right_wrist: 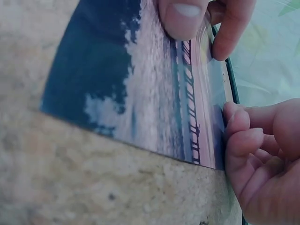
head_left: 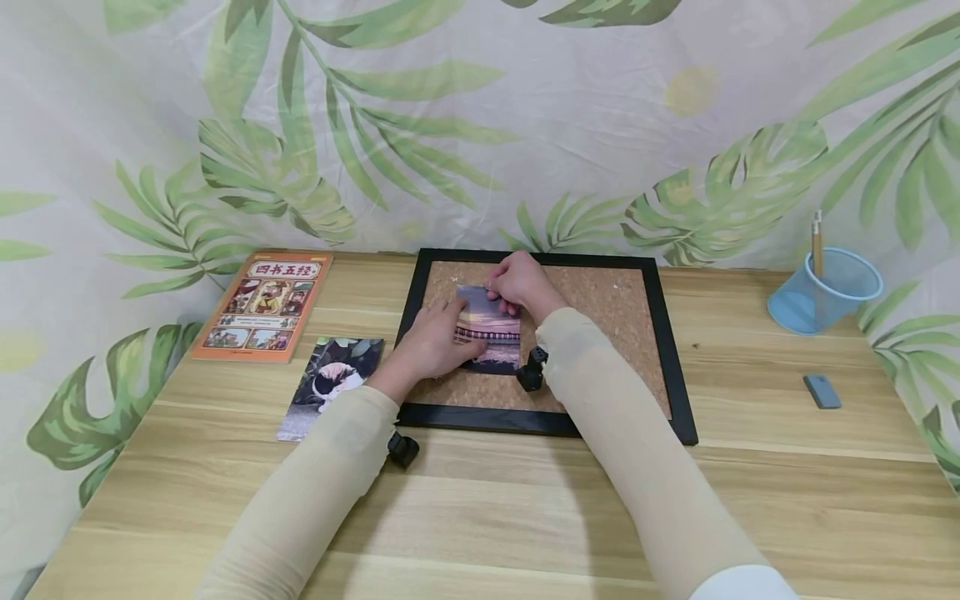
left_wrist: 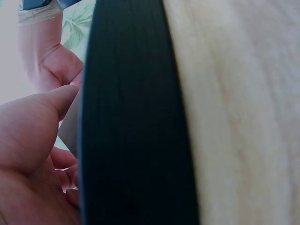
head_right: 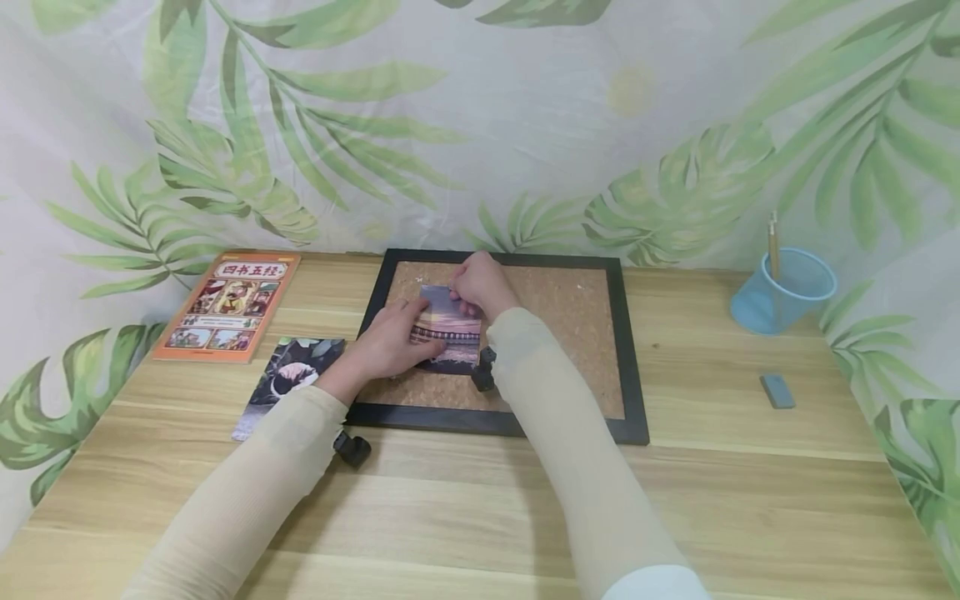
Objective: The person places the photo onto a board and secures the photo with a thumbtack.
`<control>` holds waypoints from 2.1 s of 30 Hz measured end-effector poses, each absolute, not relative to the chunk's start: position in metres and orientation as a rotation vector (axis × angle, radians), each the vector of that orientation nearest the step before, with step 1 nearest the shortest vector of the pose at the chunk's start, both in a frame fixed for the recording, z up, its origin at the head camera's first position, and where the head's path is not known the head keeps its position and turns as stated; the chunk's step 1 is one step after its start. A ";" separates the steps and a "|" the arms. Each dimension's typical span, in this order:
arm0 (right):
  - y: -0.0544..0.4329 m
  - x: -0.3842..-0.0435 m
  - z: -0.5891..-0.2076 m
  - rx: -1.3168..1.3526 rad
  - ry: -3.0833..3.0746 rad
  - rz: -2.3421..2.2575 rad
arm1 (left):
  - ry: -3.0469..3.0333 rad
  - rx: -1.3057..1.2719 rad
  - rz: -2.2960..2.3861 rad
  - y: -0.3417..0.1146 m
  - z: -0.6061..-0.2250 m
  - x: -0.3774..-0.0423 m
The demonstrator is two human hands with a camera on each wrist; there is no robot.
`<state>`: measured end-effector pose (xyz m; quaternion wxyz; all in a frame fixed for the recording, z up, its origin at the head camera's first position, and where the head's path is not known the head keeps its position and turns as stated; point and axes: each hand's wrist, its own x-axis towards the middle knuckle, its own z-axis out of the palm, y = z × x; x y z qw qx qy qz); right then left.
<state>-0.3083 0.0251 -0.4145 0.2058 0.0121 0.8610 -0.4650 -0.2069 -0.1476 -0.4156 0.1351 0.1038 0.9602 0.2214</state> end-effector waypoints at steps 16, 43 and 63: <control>0.026 -0.311 -0.411 0.089 2.382 -1.284 | 2.791 0.289 0.641 -0.147 -0.416 -0.207; 0.051 -0.295 -0.413 -0.191 2.303 -1.385 | 2.841 0.253 0.611 -0.144 -0.413 -0.200; 0.100 -0.251 -0.387 -0.445 2.420 -1.267 | 2.915 0.350 0.837 -0.162 -0.404 -0.191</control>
